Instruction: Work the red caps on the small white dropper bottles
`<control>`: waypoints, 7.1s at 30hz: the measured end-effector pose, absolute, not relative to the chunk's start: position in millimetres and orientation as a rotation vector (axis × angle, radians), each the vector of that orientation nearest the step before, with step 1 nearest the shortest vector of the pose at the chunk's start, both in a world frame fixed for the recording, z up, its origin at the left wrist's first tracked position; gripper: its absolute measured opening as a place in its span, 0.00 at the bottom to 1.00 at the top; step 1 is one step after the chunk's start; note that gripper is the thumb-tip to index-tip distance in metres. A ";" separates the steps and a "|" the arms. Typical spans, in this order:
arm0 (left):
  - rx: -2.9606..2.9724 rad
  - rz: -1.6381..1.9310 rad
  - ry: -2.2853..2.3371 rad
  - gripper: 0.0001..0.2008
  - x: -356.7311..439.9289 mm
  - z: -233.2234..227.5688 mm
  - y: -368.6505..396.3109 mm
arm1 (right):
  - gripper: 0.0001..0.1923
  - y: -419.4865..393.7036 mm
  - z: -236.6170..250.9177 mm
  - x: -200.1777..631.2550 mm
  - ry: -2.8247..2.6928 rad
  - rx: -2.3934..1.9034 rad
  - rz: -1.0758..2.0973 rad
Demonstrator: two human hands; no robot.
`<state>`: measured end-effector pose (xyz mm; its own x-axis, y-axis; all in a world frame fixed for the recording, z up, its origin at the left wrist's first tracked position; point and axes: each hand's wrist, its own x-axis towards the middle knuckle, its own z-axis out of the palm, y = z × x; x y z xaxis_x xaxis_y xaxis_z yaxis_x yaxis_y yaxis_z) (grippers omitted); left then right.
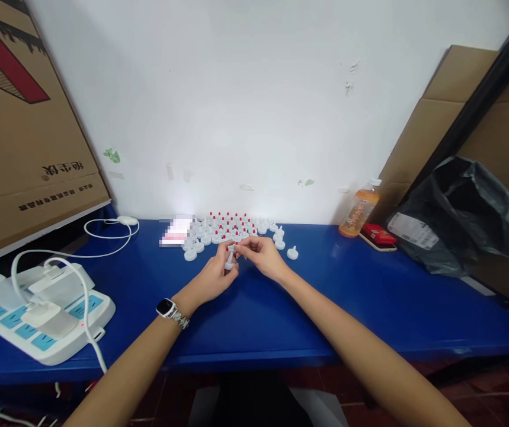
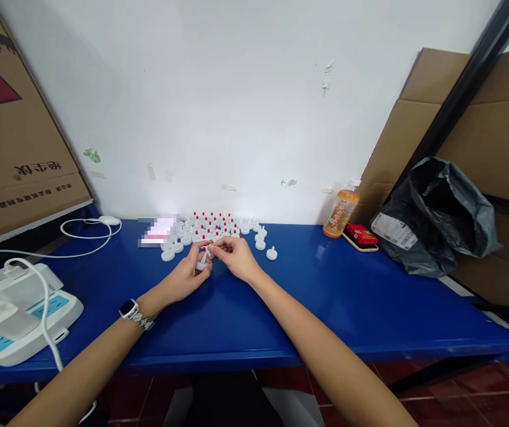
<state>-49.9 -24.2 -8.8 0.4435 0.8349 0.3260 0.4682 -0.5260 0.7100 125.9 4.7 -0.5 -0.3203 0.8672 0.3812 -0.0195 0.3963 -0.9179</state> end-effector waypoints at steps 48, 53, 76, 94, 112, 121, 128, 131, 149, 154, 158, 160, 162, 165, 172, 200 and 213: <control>2.185 1.102 1.178 0.36 -56.2 4.9 -28.7 | 0.10 -4.6 5.7 105.2 -1.653 -0.740 0.938; 2.237 1.299 1.592 0.17 -81.7 14.4 -16.6 | 0.08 21.2 20.1 110.4 -1.717 -0.858 0.662; 2.161 1.168 1.590 0.07 -107.4 7.8 -10.7 | 0.06 20.9 11.5 99.0 -2.007 -0.936 0.127; 2.185 0.937 1.180 0.27 -58.8 10.1 -33.4 | 0.05 14.8 2.1 145.2 -2.037 -1.207 0.112; 2.378 0.741 1.286 0.06 -54.3 -6.9 -28.5 | 0.05 6.6 -3.2 133.8 -2.290 -1.171 0.019; 2.335 0.752 1.287 0.15 -55.5 -10.5 -28.6 | 0.10 -3.8 -2.6 130.6 -1.692 -0.924 0.770; 2.334 0.679 1.315 0.19 -51.4 -2.0 -37.8 | 0.11 -15.7 -7.5 125.5 -1.751 -0.862 0.899; 2.325 0.690 1.338 0.19 -50.4 0.5 -40.5 | 0.11 -16.5 -6.9 122.8 -1.734 -0.839 0.927; 2.183 0.844 1.185 0.29 -48.2 1.5 -44.6 | 0.15 -25.7 -12.6 99.6 -1.579 -0.838 0.879; 2.267 0.949 1.203 0.27 -43.0 5.7 -42.1 | 0.13 -17.7 -2.0 110.2 -1.578 -0.825 0.836; 2.523 1.086 1.364 0.24 -49.2 15.1 -31.0 | 0.15 -3.5 9.3 134.2 -1.363 -0.923 0.665; 2.626 1.094 1.441 0.15 -52.5 17.7 -20.8 | 0.15 0.9 10.9 144.6 -1.333 -0.956 0.626; 2.709 1.030 1.521 0.14 -52.4 17.6 -8.5 | 0.15 2.2 9.7 149.8 -1.381 -0.967 0.626; 2.828 0.829 1.612 0.14 -47.1 13.7 9.2 | 0.14 1.1 5.8 149.1 -1.450 -0.974 0.648; 2.848 0.738 1.590 0.08 -55.3 5.9 24.1 | 0.13 -1.9 3.0 142.8 -1.529 -0.984 0.658; 2.918 0.586 1.494 0.07 -69.5 13.9 11.6 | 0.05 13.4 2.1 129.8 -1.788 -1.013 0.557; 2.559 0.955 1.336 0.11 -85.0 15.4 23.5 | 0.09 14.5 1.2 134.0 -1.697 -1.011 0.560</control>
